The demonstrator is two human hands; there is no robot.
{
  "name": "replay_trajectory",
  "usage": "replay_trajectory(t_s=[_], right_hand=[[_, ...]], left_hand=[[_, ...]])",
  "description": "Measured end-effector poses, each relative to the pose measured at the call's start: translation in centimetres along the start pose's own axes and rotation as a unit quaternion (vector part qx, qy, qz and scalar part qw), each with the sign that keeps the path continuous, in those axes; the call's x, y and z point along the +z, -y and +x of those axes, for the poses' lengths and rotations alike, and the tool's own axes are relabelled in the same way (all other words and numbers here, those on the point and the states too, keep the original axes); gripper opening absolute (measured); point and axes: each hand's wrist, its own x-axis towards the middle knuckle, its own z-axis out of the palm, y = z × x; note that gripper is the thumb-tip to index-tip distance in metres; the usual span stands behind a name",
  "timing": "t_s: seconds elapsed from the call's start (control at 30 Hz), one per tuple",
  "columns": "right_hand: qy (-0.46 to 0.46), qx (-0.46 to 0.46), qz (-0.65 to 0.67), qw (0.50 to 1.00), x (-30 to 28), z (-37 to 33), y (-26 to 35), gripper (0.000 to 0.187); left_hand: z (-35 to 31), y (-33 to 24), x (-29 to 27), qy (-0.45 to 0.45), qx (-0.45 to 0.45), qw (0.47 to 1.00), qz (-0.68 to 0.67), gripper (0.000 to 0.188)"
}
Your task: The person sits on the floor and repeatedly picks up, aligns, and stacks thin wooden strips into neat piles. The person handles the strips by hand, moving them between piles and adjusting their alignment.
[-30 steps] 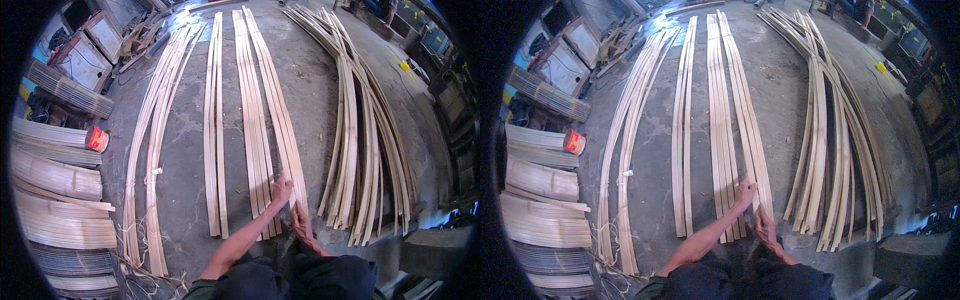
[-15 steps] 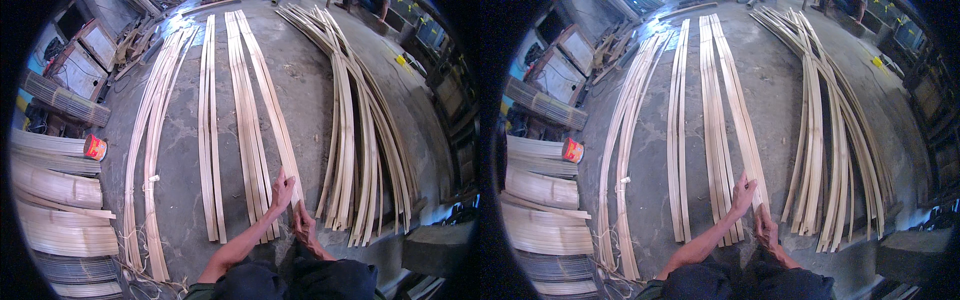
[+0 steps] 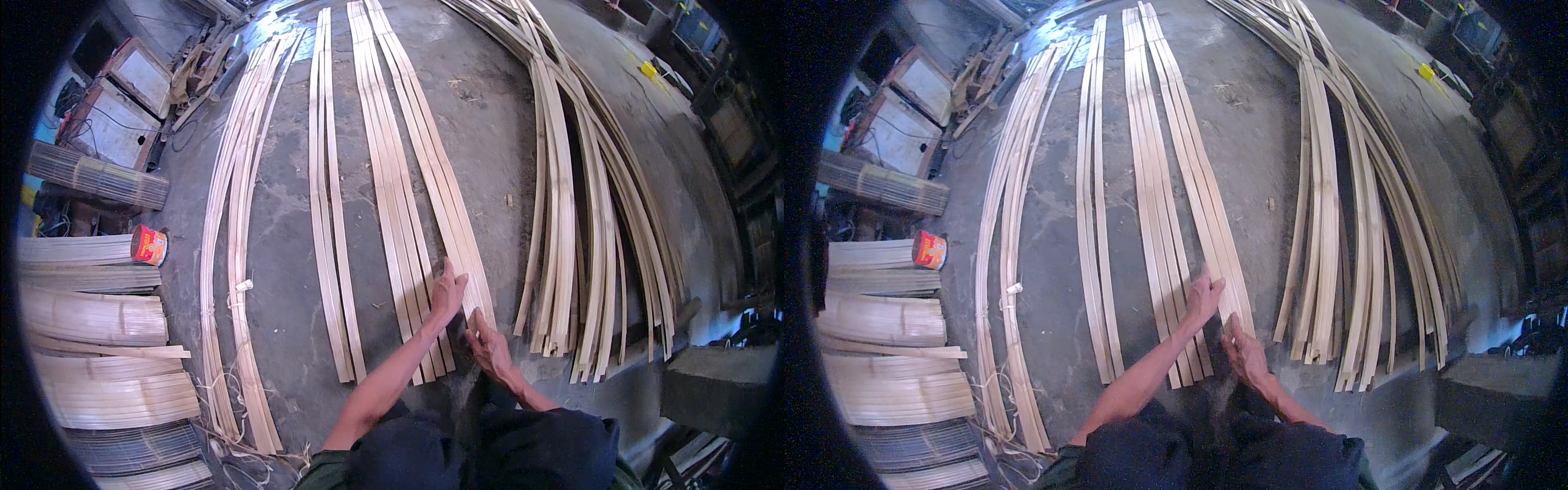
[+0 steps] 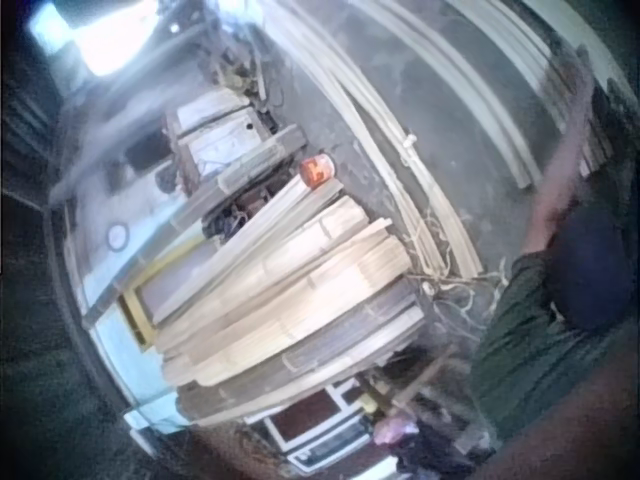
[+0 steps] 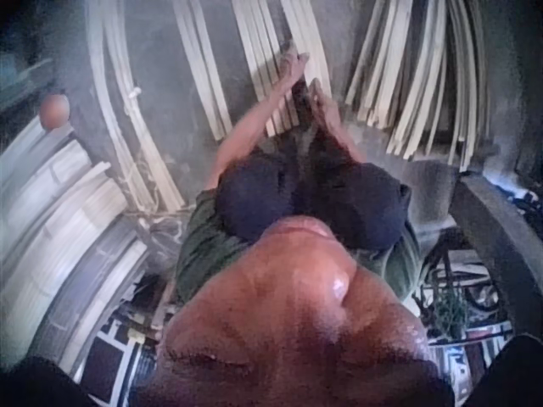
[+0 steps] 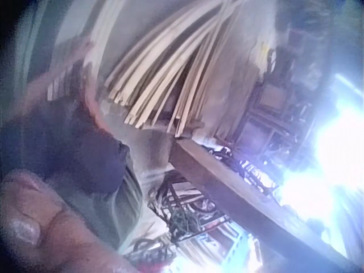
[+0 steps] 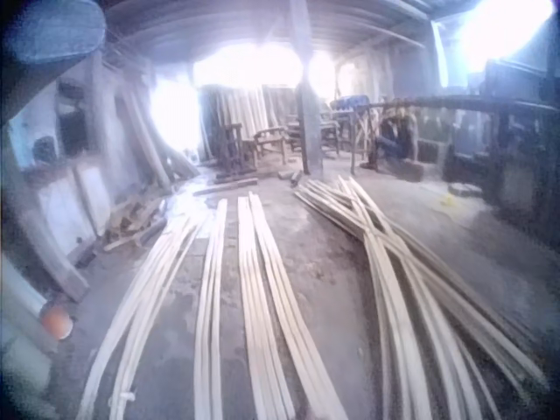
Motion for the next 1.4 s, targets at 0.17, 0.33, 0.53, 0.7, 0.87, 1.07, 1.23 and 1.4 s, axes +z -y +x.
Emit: replay_trajectory(t_s=[0.17,0.33,0.53,0.7,0.87,1.07,1.23,1.4], right_hand=[[0.061,0.032,-0.098,0.993,-0.2,0.4,-1.1,0.059],[0.104,0.068,-0.155,0.980,-0.7,0.7,0.2,0.059],[0.165,0.087,-0.249,0.950,-2.9,1.7,2.7,0.059],[0.098,0.018,-0.200,0.975,-4.6,2.7,2.8,0.054],[0.005,-0.103,-0.226,0.969,-1.2,3.8,-0.4,0.055],[0.053,-0.073,-0.259,0.962,0.8,3.5,-1.3,0.060],[0.070,-0.047,-0.264,0.961,0.7,3.7,-0.8,0.059],[0.073,-0.041,-0.267,0.960,1.0,3.7,-0.5,0.059]], left_hand=[[0.1,-2.1,0.0,0.044,-0.037,0.993,0.105,0.079],[0.1,-3.5,-0.8,0.087,-0.064,0.982,0.158,0.083],[0.2,-3.8,-1.7,0.098,-0.070,0.979,0.162,0.082],[1.5,-2.0,-3.3,0.065,0.011,0.982,0.178,0.080],[5.8,-3.6,-4.7,-0.064,0.109,0.953,0.275,0.069],[9.5,-0.5,-2.4,-0.009,0.138,0.934,0.330,0.078],[10.1,0.3,-2.4,-0.004,0.207,0.940,0.269,0.075],[11.8,-0.1,-2.6,0.025,0.252,0.941,0.224,0.073]])
